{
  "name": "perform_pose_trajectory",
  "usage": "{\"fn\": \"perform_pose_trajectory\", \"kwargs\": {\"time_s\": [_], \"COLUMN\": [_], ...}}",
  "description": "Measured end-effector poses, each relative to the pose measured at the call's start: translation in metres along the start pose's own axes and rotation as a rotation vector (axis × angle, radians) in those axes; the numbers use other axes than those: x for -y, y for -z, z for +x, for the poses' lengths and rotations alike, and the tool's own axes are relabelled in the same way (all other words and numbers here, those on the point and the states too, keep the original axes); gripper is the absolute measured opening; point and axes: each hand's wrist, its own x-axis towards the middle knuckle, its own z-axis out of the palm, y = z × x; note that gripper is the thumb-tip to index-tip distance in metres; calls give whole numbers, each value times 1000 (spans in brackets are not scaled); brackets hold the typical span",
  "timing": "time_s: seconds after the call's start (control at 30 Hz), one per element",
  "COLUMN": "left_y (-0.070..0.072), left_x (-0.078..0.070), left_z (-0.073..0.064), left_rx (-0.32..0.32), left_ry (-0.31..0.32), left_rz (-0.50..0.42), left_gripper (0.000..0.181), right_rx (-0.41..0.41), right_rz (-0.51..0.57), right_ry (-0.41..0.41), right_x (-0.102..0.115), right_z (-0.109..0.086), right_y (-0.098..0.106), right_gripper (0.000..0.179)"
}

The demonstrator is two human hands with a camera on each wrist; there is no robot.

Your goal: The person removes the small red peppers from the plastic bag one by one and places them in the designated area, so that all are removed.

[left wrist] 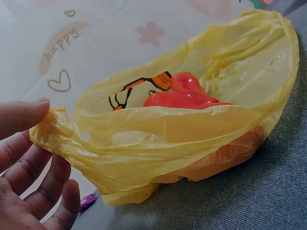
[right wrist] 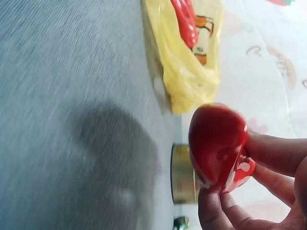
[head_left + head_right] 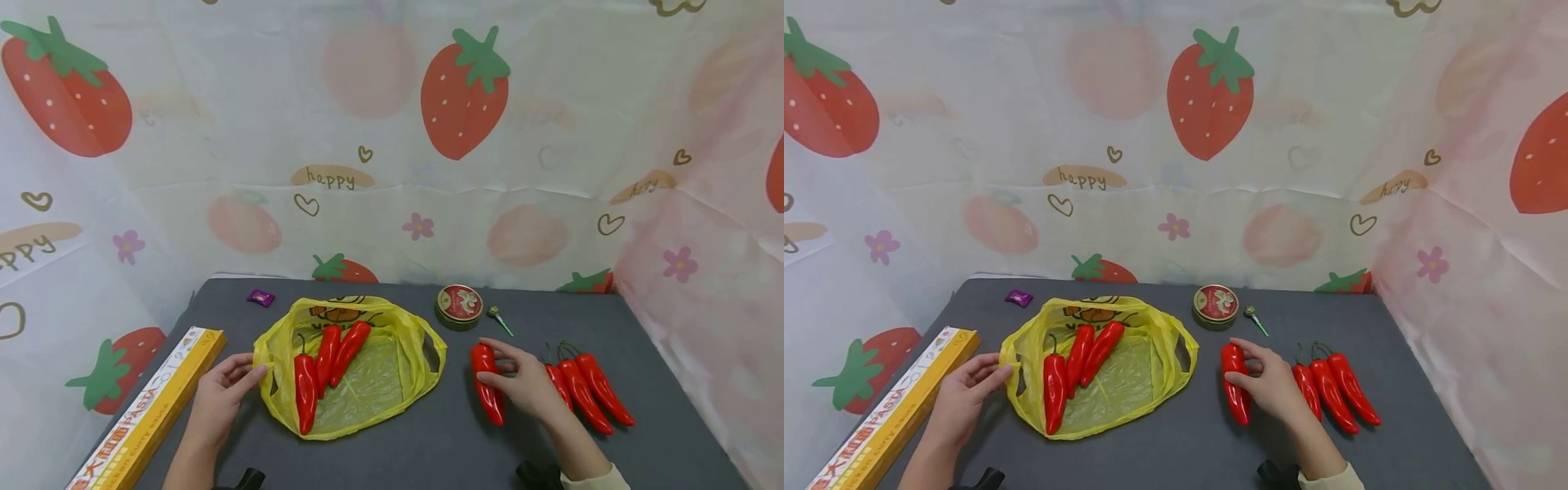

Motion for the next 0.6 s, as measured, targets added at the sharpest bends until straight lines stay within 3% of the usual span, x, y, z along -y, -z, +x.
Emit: {"fn": "perform_pose_trajectory", "kwargs": {"time_s": [0.23,0.6], "left_y": [1,1], "left_x": [0,-1], "left_z": [2,2], "left_rx": [1,13], "left_ry": [22,36], "left_rz": [10,5], "left_gripper": [55,54], "right_rx": [10,-58], "right_rz": [-113,-307], "right_ry": [-15,10], "right_x": [-19,-33], "right_z": [-7,-17], "right_y": [16,31], "right_gripper": [66,60]}}
